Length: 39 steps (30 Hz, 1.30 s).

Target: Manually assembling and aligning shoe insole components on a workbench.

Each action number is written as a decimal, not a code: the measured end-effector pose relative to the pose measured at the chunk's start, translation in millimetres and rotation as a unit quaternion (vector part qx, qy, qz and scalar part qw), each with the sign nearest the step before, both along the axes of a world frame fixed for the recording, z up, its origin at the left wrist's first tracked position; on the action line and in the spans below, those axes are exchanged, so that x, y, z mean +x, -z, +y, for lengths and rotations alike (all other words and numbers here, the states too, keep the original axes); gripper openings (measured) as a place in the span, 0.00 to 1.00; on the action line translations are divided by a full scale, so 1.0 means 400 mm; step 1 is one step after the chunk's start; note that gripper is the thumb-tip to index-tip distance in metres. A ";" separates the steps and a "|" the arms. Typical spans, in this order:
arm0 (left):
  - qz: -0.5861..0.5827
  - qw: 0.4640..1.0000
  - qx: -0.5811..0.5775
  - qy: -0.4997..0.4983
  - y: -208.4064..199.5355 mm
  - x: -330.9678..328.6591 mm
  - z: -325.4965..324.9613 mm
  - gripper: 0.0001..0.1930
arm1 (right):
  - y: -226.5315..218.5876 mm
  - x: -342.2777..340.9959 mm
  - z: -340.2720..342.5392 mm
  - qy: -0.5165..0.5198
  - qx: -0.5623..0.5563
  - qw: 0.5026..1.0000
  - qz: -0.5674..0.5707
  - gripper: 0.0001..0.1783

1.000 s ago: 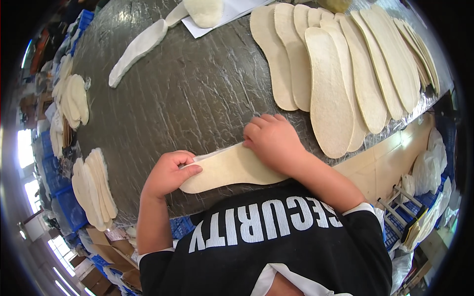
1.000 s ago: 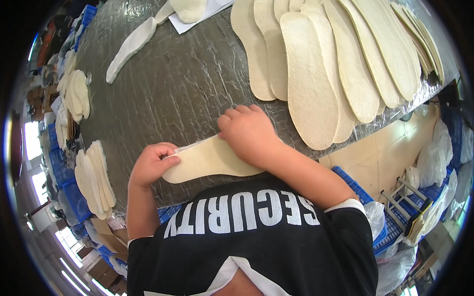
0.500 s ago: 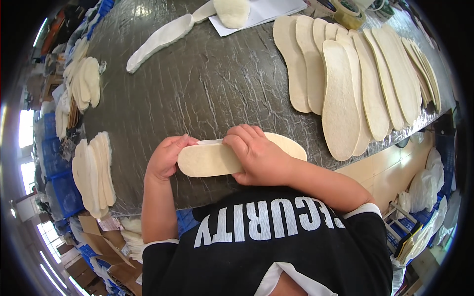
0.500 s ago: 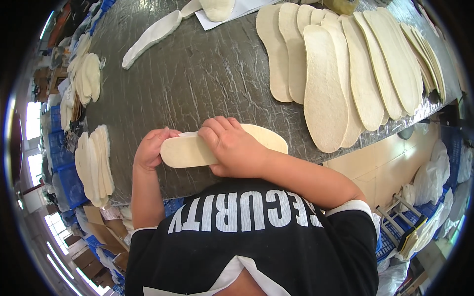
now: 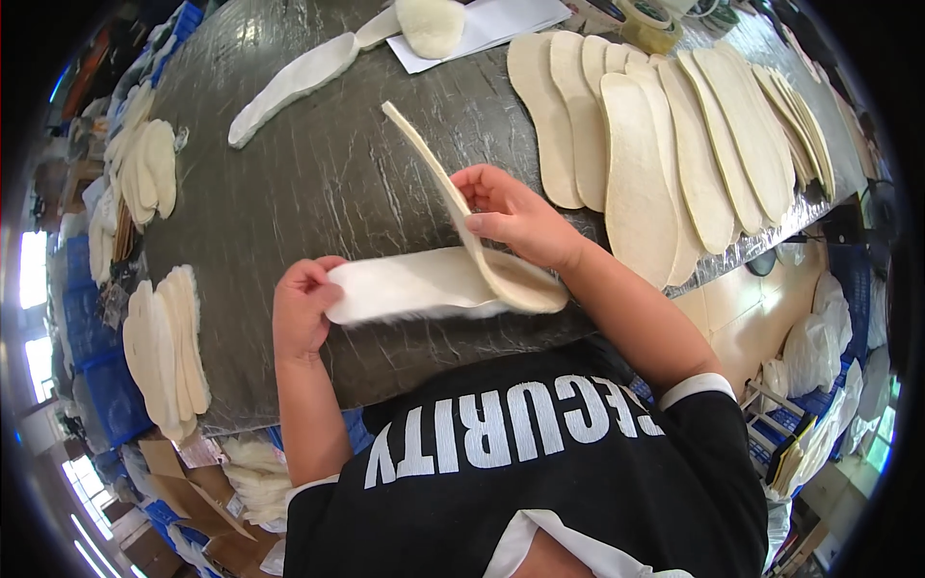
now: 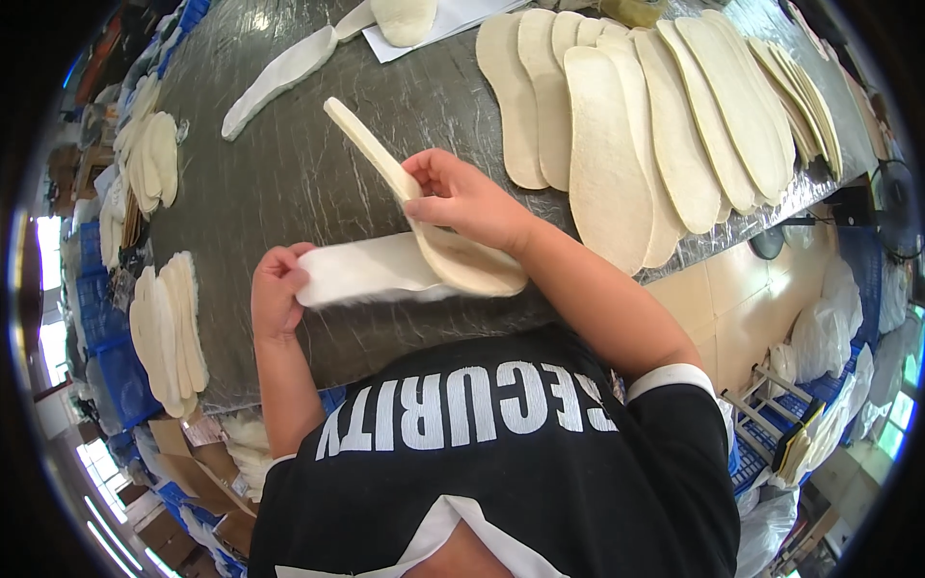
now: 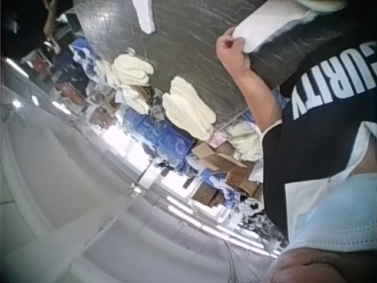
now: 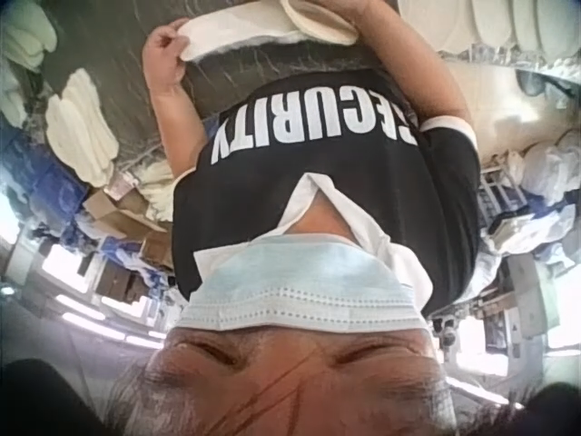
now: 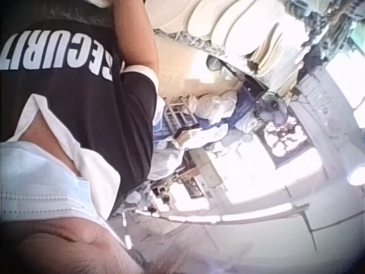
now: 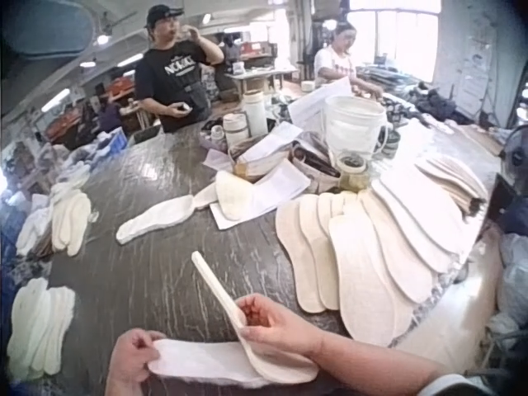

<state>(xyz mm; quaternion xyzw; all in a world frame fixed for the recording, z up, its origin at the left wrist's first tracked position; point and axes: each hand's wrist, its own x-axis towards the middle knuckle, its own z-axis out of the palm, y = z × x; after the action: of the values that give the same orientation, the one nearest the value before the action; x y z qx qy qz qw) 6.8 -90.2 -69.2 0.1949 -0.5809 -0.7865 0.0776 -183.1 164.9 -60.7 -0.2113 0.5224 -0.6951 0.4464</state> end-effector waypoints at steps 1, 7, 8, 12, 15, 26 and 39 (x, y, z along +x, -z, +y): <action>0.002 1.000 0.000 0.003 0.007 0.005 -0.010 0.06 | 0.003 0.001 -0.006 0.003 0.000 1.000 0.002 0.26; 0.119 0.802 -0.576 -0.105 -0.131 0.011 0.103 0.13 | 0.036 0.005 -0.043 -0.043 0.017 0.993 -0.110 0.20; 0.152 0.783 -0.603 -0.009 -0.176 -0.009 0.146 0.16 | 0.038 0.012 -0.046 -0.037 0.020 0.988 -0.150 0.19; 0.154 0.714 -0.660 0.176 -0.243 -0.067 0.284 0.21 | 0.049 0.048 -0.055 -0.063 -0.014 0.959 -0.275 0.19; 0.133 0.719 -0.647 0.218 -0.248 -0.078 0.314 0.17 | 0.055 0.095 -0.069 -0.074 -0.025 0.940 -0.333 0.22; 0.063 0.749 -0.581 0.313 -0.211 -0.089 0.316 0.06 | -0.042 0.033 0.056 -0.273 0.101 0.956 -0.032 0.24; 0.110 0.719 -0.604 0.325 -0.237 -0.111 0.355 0.07 | 0.013 0.091 0.090 -0.150 0.082 0.982 0.077 0.12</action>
<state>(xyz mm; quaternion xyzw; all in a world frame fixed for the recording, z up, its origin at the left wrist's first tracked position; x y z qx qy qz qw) -37.6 51.9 25.4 -0.1818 -0.9478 -0.2613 -0.0179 -146.5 201.0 -65.9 -0.3031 0.5727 -0.5568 0.5198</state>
